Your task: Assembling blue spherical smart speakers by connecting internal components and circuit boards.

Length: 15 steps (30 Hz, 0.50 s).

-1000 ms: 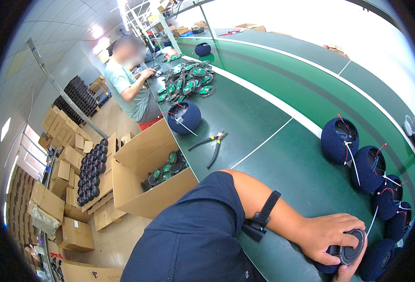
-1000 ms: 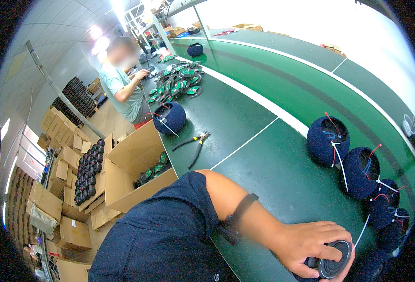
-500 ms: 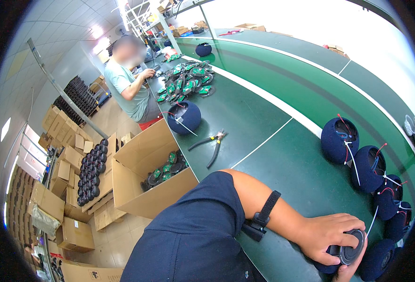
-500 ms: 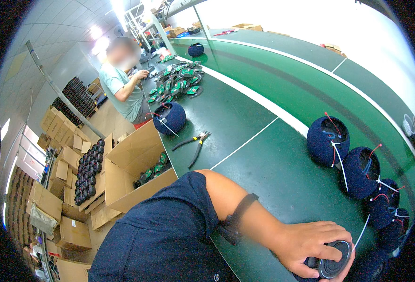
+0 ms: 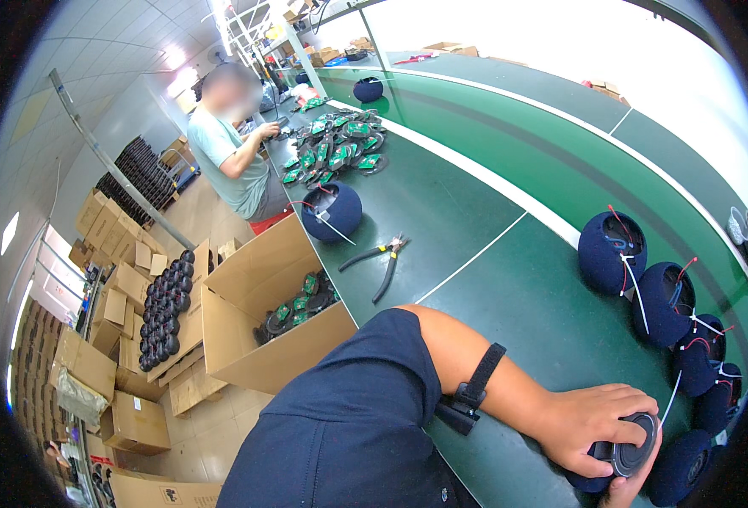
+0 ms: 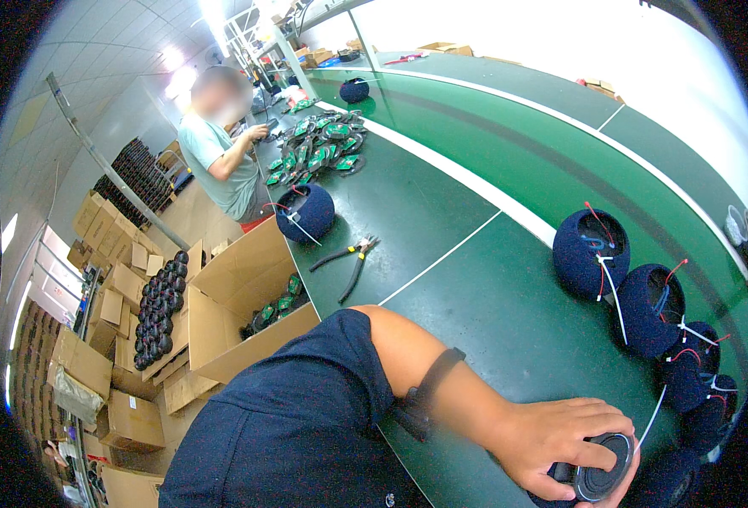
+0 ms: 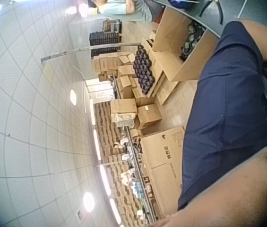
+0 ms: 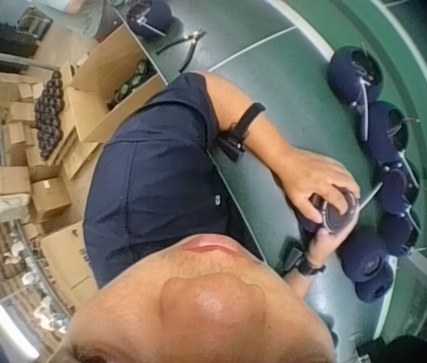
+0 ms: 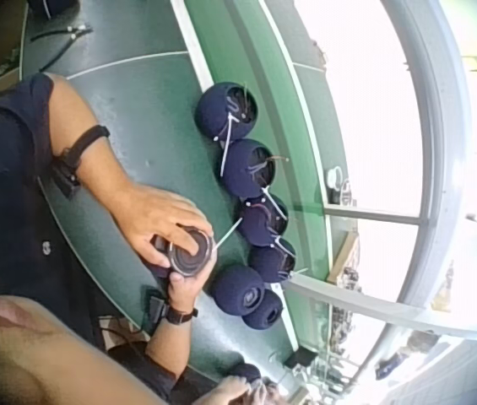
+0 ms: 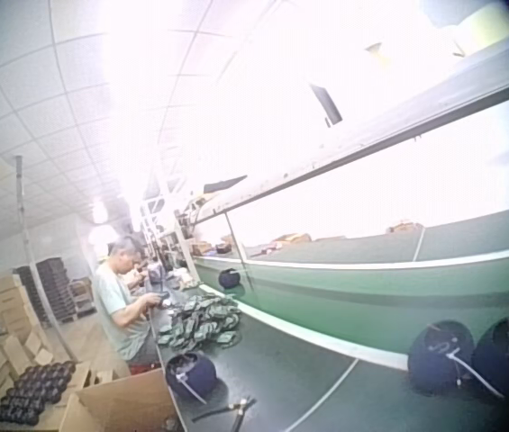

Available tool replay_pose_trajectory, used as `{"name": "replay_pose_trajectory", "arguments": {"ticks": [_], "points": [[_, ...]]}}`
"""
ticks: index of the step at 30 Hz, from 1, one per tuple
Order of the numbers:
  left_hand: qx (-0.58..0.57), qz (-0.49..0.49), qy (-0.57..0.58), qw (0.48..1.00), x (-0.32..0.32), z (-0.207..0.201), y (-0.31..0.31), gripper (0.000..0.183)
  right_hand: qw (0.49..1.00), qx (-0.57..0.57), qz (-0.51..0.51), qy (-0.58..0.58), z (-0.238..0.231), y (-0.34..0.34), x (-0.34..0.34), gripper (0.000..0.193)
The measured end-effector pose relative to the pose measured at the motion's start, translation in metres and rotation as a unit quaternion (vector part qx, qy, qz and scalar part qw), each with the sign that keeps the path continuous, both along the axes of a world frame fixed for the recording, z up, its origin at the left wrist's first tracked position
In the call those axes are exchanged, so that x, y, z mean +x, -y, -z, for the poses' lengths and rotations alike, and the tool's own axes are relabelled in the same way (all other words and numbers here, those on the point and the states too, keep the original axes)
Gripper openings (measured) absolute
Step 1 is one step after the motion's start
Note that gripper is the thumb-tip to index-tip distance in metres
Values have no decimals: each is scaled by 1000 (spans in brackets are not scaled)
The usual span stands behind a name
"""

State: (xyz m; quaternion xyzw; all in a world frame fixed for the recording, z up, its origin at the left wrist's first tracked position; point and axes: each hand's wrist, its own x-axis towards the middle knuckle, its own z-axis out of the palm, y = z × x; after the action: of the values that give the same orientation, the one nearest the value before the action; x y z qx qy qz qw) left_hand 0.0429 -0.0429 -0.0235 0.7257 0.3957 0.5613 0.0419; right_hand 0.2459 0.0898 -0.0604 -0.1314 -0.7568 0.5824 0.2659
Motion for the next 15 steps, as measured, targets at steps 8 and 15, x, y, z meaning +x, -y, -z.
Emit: {"name": "replay_pose_trajectory", "arguments": {"ticks": [8,15], "points": [[-1,1,-1,1000,0,-2,0,50,1000,-7,-11,-12,-12,7,-2,127],[6,-1,3,1000,0,0,0,50,999,-30,-5,10,-39,25,-9,115]]}}
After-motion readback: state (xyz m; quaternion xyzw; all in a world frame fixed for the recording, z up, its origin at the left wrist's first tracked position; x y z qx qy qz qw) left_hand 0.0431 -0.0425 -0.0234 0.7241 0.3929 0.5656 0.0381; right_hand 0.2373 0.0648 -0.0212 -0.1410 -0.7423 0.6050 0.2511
